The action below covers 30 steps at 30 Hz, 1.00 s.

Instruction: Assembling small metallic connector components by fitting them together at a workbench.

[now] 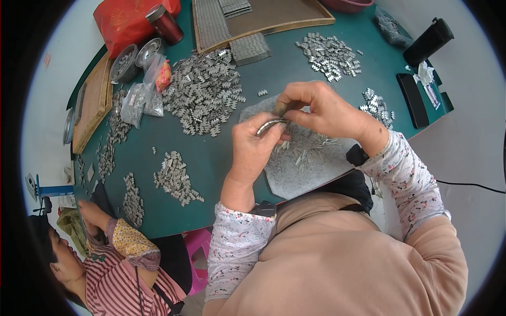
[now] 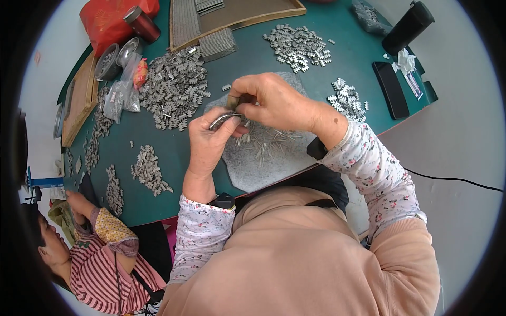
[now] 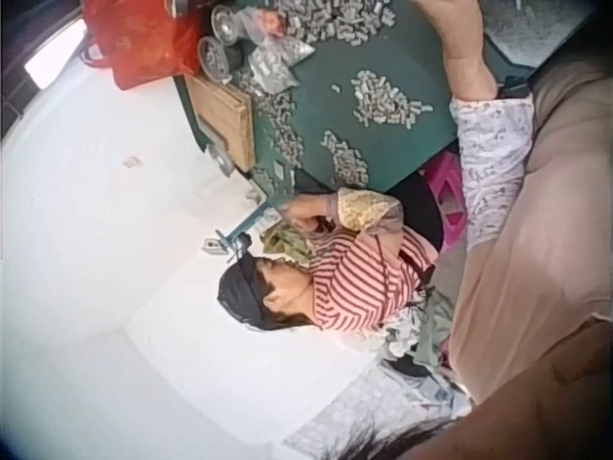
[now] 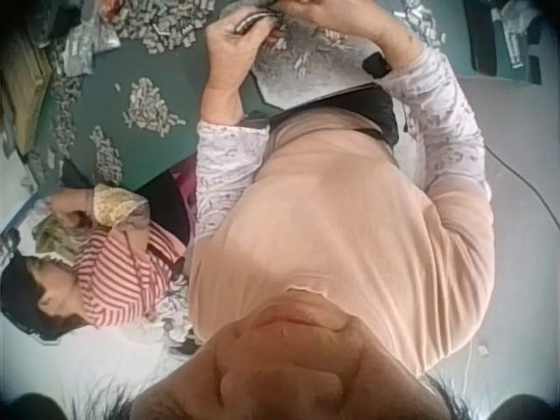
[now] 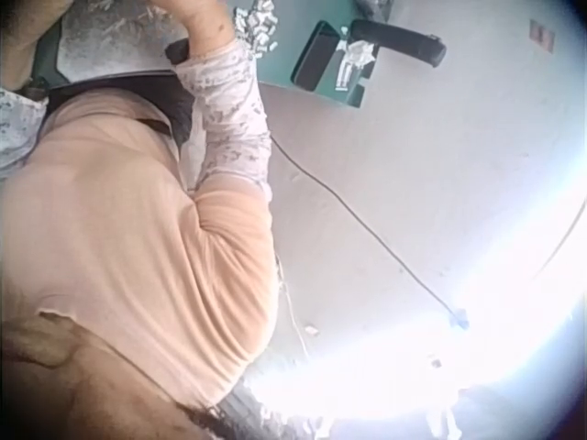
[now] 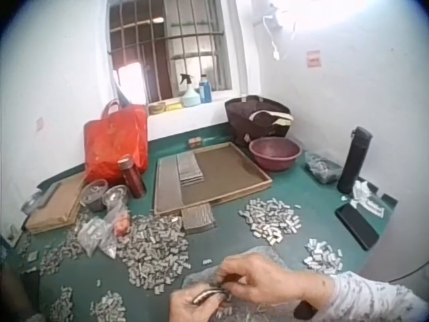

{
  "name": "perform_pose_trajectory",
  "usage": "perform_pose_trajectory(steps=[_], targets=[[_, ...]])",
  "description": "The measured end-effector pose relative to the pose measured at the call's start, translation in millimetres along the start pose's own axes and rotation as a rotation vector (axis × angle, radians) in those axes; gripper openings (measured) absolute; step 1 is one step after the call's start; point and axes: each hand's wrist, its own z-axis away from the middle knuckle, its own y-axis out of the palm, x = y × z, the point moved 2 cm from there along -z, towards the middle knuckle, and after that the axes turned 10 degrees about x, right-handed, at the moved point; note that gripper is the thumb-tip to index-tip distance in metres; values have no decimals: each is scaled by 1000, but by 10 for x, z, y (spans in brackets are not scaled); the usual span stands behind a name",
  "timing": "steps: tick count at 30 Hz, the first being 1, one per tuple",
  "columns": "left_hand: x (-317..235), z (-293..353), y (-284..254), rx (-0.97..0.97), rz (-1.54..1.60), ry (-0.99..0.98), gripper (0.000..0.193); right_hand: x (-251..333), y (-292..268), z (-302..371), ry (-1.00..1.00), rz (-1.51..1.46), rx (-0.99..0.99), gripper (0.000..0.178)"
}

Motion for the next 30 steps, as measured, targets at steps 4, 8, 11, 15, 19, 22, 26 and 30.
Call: perform_pose_trajectory(steps=[4,8,11,15,19,22,26,30], targets=[[18,4,1,13,-6,-8,8,-14,-14,-21,12,29,38,16],[-1,7,9,20,-25,-8,8,0,-30,-29,27,59,69,18],[20,0,24,7,-76,6,7,24,-23,-46,51,113,85,20],[41,-14,35,-56,-293,123,9,166,35,-69,-144,444,138,24],[12,6,63,-51,-316,151,11,178,103,-65,-156,555,168,25],[5,11,48,-29,-323,101,9,114,127,-38,-96,413,76,21],[-74,-2,27,-6,20,-134,10,82,162,73,-108,439,-65,16],[-27,4,-37,46,173,-146,13,118,282,161,-180,476,-176,17]])
